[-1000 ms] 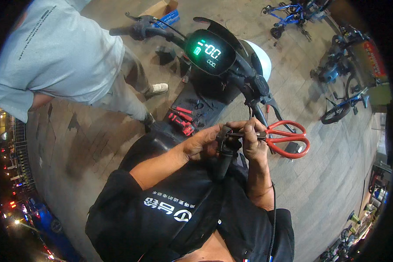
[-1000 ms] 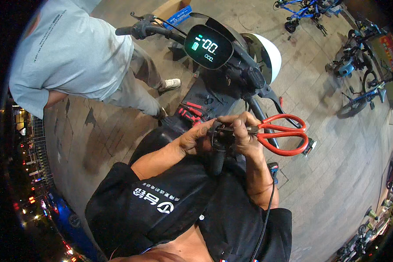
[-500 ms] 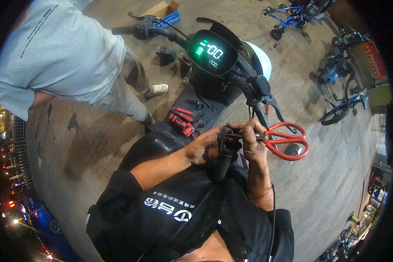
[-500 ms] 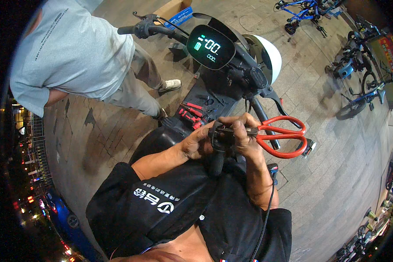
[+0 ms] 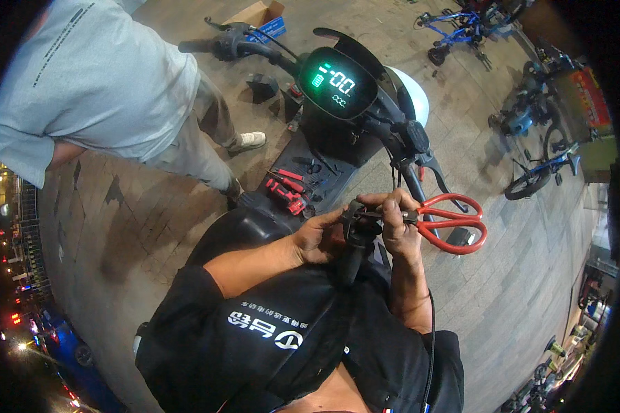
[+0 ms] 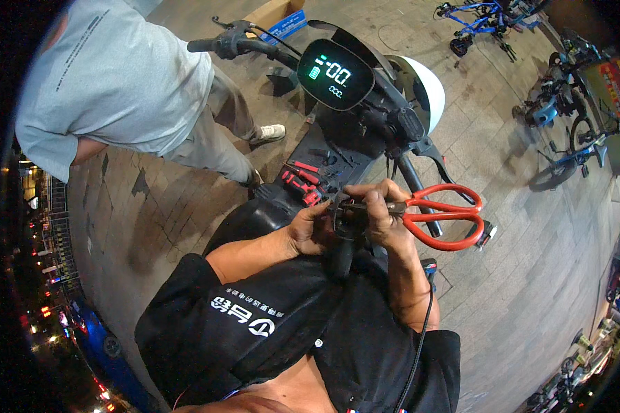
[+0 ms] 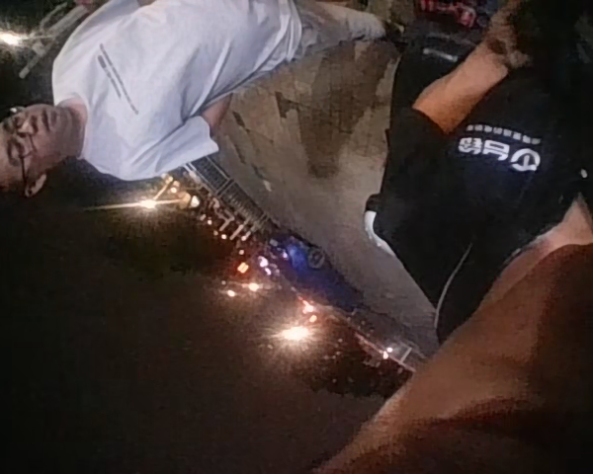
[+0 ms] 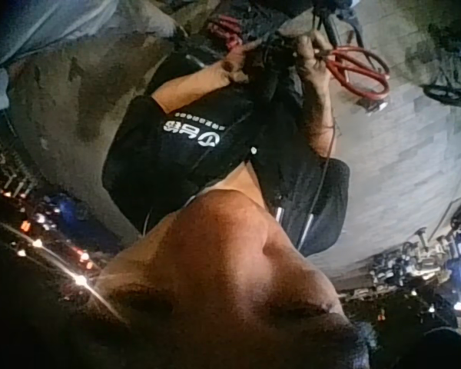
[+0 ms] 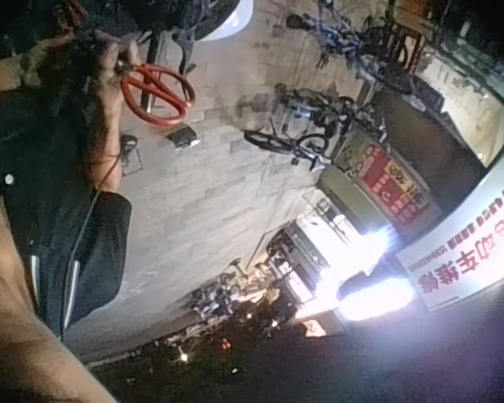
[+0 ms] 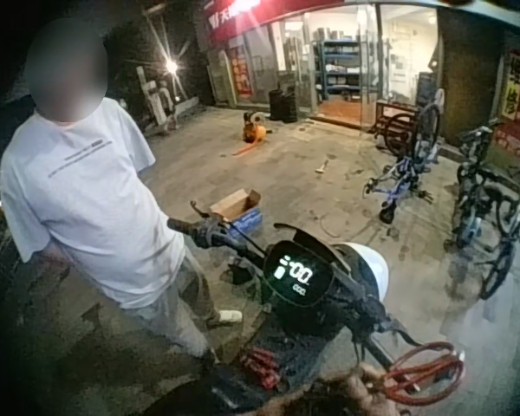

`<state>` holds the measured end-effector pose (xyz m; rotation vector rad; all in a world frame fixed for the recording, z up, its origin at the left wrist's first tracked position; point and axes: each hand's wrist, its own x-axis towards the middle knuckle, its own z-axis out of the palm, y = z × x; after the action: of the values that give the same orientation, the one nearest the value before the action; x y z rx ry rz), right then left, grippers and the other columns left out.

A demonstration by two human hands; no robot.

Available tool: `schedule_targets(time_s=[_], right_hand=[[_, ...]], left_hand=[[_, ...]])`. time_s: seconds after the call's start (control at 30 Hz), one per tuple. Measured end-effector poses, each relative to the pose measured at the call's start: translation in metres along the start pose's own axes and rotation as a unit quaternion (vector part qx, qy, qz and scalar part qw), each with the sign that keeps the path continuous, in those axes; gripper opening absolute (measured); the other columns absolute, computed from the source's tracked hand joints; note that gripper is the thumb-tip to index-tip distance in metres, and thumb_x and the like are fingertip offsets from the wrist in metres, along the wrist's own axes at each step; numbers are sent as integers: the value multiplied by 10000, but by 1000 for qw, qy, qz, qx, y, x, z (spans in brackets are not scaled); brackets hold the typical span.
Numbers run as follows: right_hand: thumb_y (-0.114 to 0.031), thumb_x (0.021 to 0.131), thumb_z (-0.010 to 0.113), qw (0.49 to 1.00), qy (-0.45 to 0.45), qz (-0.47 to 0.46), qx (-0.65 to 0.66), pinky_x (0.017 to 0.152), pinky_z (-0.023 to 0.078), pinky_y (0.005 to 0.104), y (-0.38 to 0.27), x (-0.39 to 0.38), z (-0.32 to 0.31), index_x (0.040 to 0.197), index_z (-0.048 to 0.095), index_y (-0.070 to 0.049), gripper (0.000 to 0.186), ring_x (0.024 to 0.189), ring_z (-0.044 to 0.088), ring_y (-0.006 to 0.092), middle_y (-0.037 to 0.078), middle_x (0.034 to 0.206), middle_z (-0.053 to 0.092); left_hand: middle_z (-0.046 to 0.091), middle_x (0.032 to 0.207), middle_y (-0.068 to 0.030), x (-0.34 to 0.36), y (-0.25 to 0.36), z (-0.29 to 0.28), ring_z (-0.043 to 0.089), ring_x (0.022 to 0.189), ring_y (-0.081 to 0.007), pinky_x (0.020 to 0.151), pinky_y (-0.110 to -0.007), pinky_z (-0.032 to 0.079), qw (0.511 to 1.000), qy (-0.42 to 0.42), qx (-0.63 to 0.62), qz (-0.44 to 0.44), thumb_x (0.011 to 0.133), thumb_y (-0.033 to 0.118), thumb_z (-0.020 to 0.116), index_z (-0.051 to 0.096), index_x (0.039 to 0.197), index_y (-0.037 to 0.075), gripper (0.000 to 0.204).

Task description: The person uses red-handled shears to cut wires on an electric scooter's handlebar assembly, then retrieves an orange glue gun and plugs it in. The scooter's digital display is visible throughout.

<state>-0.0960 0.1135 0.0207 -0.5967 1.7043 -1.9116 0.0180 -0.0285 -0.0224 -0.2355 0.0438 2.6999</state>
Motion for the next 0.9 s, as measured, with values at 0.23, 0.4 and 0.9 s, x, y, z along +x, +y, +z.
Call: schedule_targets(time_s=[0.23,0.4,0.9], right_hand=[[-359,946,548,1000,10,4,26,739,533,319,-4,0,4,789,536,-13,380,788,661,184,188,943,694],[-334,940,568,999,5,-12,42,722,537,322,0,1,0,788,537,-17,353,789,656,173,190,960,694],[-329,938,562,1000,0,1,27,738,515,316,0,-2,0,810,572,-25,331,801,637,149,163,962,699]], left_hand=[[580,1239,-75,0,0,4,563,1120,-203,989,-384,431,1000,-16,4,-9,919,426,570,467,1329,100,534],[553,1292,-94,5,-2,5,523,1203,-246,1057,-428,389,999,-11,42,28,765,358,768,446,1342,71,720],[560,1267,-79,1,-4,7,530,1166,-209,997,-397,422,997,13,65,39,920,467,542,443,1349,78,588]])
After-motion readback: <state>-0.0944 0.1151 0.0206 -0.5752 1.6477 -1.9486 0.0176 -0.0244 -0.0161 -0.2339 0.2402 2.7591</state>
